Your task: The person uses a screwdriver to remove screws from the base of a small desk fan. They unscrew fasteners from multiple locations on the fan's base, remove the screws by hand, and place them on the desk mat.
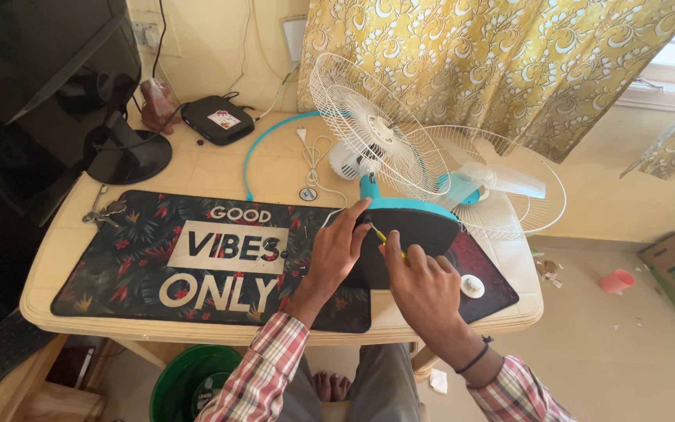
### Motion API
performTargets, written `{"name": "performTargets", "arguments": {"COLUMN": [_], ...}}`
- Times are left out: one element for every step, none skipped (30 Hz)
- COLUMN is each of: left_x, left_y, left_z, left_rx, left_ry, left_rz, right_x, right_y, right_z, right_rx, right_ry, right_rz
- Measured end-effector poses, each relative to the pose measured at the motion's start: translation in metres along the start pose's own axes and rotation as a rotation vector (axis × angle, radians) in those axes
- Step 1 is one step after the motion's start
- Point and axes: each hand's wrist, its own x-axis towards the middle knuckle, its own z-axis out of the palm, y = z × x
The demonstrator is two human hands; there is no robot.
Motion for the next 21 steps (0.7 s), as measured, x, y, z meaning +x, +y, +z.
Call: {"name": "performTargets", "arguments": {"left_x": [0.000, 0.000, 0.000, 0.000, 0.000, 0.000, -0.001, -0.002, -0.001, 0.000, 0.000, -0.001, -0.001, -0.001, -0.001, -0.001, -0.002, -0.003, -0.003, -0.003, -0.003], "left_y": [0.001, 0.001, 0.002, 0.003, 0.004, 0.004, 0.005, 0.006, 0.006, 0.005, 0.004, 0.004, 0.004, 0.004, 0.003, 0.003, 0.002, 0.002, 0.002, 0.003, 0.003], "left_z": [0.000, 0.000, 0.000, 0.001, 0.002, 0.002, 0.003, 0.004, 0.004, 0.005, 0.006, 0.007, 0.007, 0.007, 0.007, 0.006, 0.005, 0.004, 0.003, 0.003, 0.003], "left_rx": [-0.001, -0.002, -0.004, -0.004, -0.003, -0.002, 0.004, 0.009, 0.015, 0.015, 0.014, 0.014, 0.017, 0.020, 0.024, 0.025, 0.026, 0.028, 0.027, 0.026, 0.025], "left_ry": [0.005, 0.010, 0.016, 0.009, 0.004, -0.002, -0.003, -0.004, -0.005, 0.004, 0.012, 0.021, 0.018, 0.016, 0.012, 0.009, 0.005, 0.002, -0.006, -0.014, -0.021], "left_rz": [0.007, 0.013, 0.021, 0.009, -0.002, -0.014, -0.017, -0.019, -0.020, -0.004, 0.006, 0.017, 0.016, 0.016, 0.016, 0.021, 0.022, 0.023, 0.012, 0.000, -0.010], "right_x": [-0.001, -0.001, -0.002, -0.002, -0.002, -0.003, -0.004, -0.005, -0.005, -0.004, -0.005, -0.005, -0.005, -0.005, -0.005, -0.005, -0.005, -0.006, -0.006, -0.006, -0.006], "right_y": [-0.001, -0.002, -0.002, -0.003, -0.004, -0.006, -0.006, -0.008, -0.008, -0.009, -0.010, -0.012, -0.014, -0.017, -0.019, -0.019, -0.020, -0.021, -0.021, -0.021, -0.021], "right_z": [0.000, 0.001, 0.001, 0.002, 0.003, 0.004, 0.003, 0.003, 0.003, 0.004, 0.003, 0.003, 0.003, 0.003, 0.003, 0.003, 0.003, 0.003, 0.003, 0.004, 0.005], "right_rx": [0.006, 0.012, 0.018, 0.046, 0.075, 0.105, 0.116, 0.127, 0.137, 0.165, 0.195, 0.225, 0.256, 0.288, 0.320, 0.365, 0.411, 0.457, 0.473, 0.490, 0.506], "right_ry": [-0.017, -0.034, -0.050, -0.046, -0.041, -0.036, -0.057, -0.077, -0.096, -0.097, -0.104, -0.110, -0.114, -0.117, -0.119, -0.101, -0.085, -0.069, -0.076, -0.082, -0.087], "right_rz": [0.025, 0.050, 0.075, 0.113, 0.149, 0.186, 0.214, 0.243, 0.272, 0.304, 0.335, 0.366, 0.400, 0.434, 0.468, 0.492, 0.515, 0.537, 0.549, 0.560, 0.571]}}
